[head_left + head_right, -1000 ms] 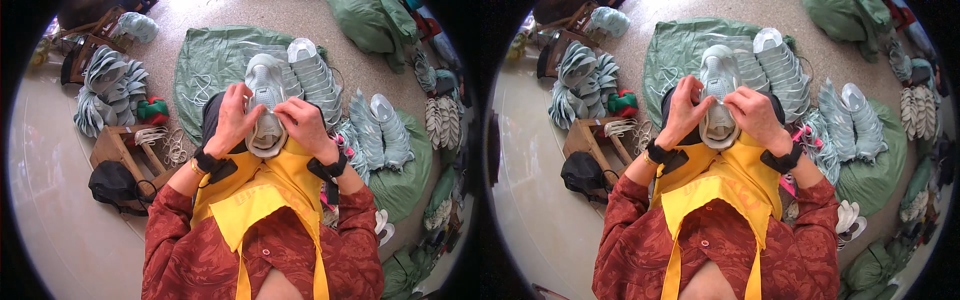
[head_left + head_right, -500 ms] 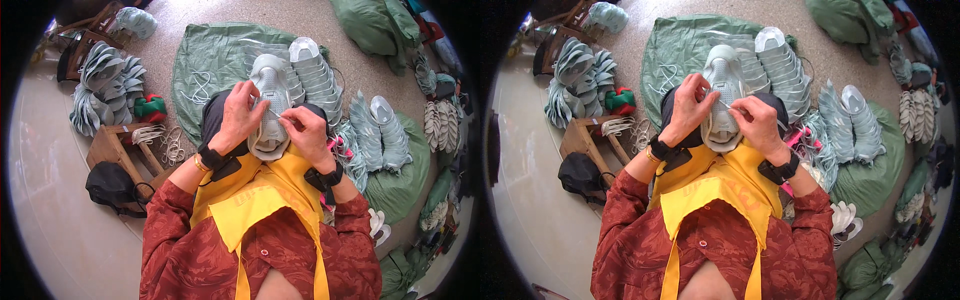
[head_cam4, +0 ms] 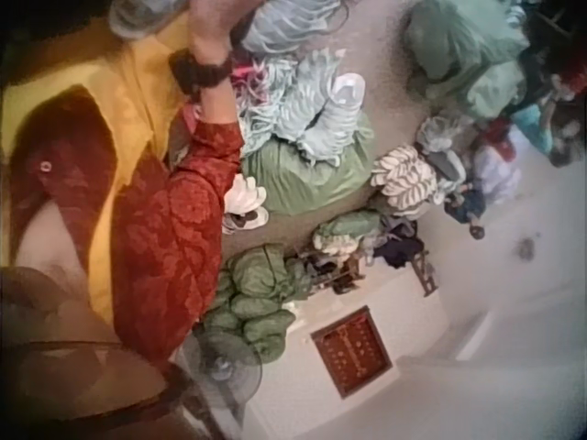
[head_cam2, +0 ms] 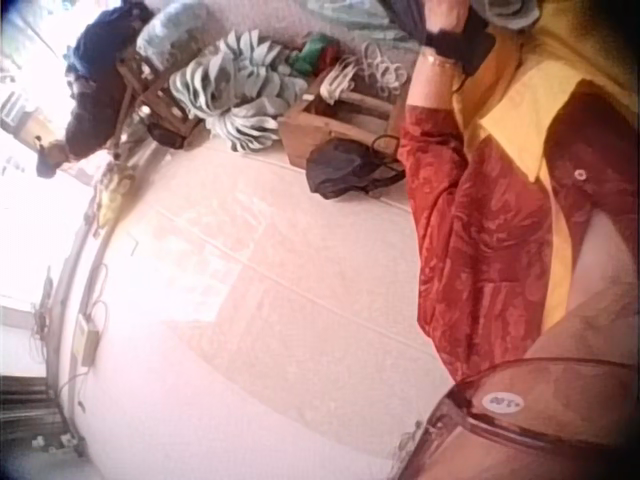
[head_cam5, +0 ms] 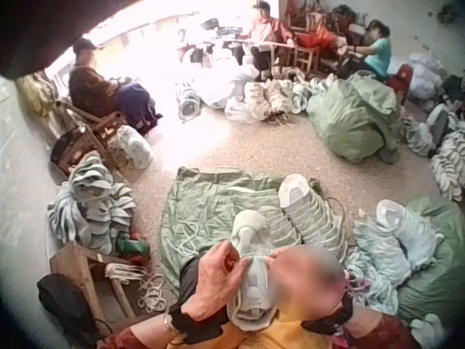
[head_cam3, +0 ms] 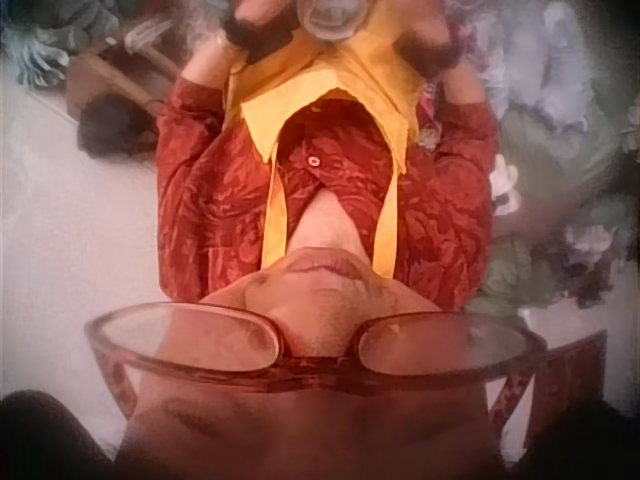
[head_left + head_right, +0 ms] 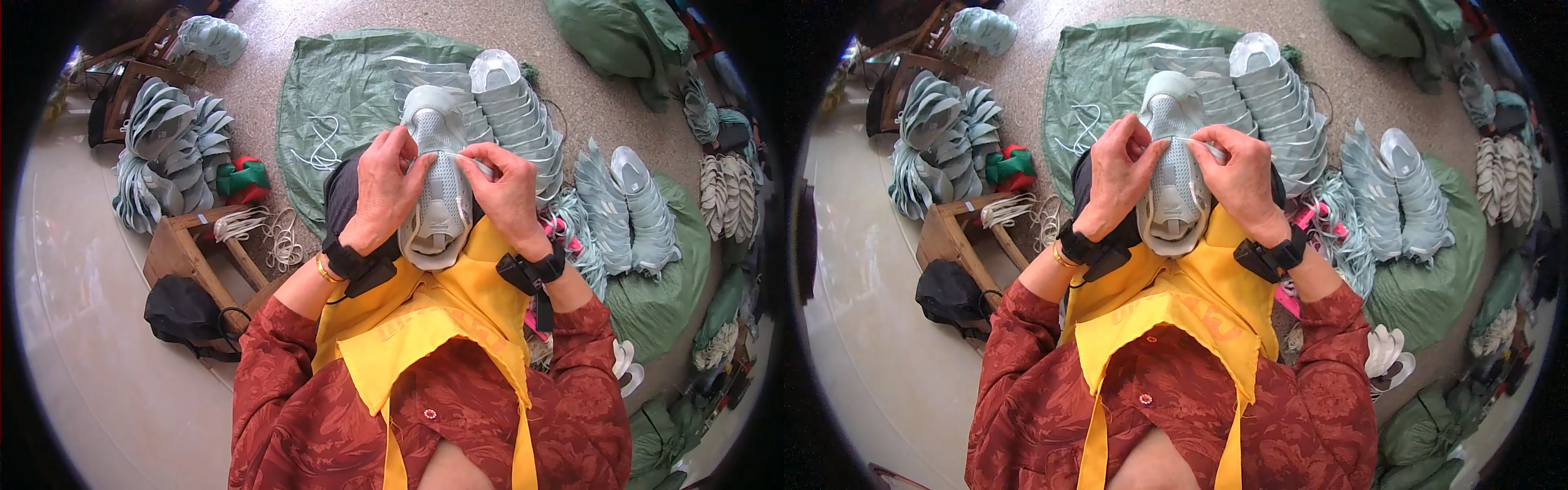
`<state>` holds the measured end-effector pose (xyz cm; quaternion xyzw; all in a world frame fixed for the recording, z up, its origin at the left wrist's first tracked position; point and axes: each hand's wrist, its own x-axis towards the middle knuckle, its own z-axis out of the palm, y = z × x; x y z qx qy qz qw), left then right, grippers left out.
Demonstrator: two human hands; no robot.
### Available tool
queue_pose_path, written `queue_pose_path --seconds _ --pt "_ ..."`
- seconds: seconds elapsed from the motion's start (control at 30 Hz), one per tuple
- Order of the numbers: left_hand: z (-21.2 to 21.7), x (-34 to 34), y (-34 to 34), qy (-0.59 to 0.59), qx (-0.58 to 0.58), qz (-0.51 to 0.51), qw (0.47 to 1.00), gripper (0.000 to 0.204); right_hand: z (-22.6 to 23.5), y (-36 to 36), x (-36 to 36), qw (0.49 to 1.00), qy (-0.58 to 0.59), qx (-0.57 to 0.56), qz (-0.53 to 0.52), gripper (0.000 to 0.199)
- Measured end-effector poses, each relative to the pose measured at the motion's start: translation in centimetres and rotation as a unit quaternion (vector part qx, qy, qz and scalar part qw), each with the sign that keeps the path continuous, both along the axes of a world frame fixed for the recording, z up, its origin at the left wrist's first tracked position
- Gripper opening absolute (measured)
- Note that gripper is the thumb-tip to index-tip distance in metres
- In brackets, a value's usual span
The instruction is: Lacing a white athletic shoe in a shoe manufacturing facility.
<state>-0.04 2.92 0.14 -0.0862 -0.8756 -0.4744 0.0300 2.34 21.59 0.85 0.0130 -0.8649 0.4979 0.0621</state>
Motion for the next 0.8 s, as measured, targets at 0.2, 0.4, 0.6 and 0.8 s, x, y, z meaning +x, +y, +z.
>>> queue_pose_path --seconds 0.2,0.4,0.6,0.8 --pt "0.0 -0.2 0.4 -0.006 -0.018 0.014 1.0 0.027 0.5 -0.1 -0.7 0.999 -0.036 0.011 -0.006 0.01" --pt "-0.6 -0.5 0.2 -0.026 0.002 0.032 0.999 0.028 -0.4 -0.4 -1.0 1.0 0.008 -0.013 0.018 0.009" --pt "-0.5 -0.5 -0.1 -0.078 0.037 0.03 0.996 0.029 0.4 -0.3 -1.7 0.999 -0.011 0.001 0.047 0.007" --pt "-0.3 -0.5 -0.3 -0.089 0.043 0.029 0.995 0.028 0.5 -0.4 -2.4 0.998 -0.012 0.011 0.067 0.008"
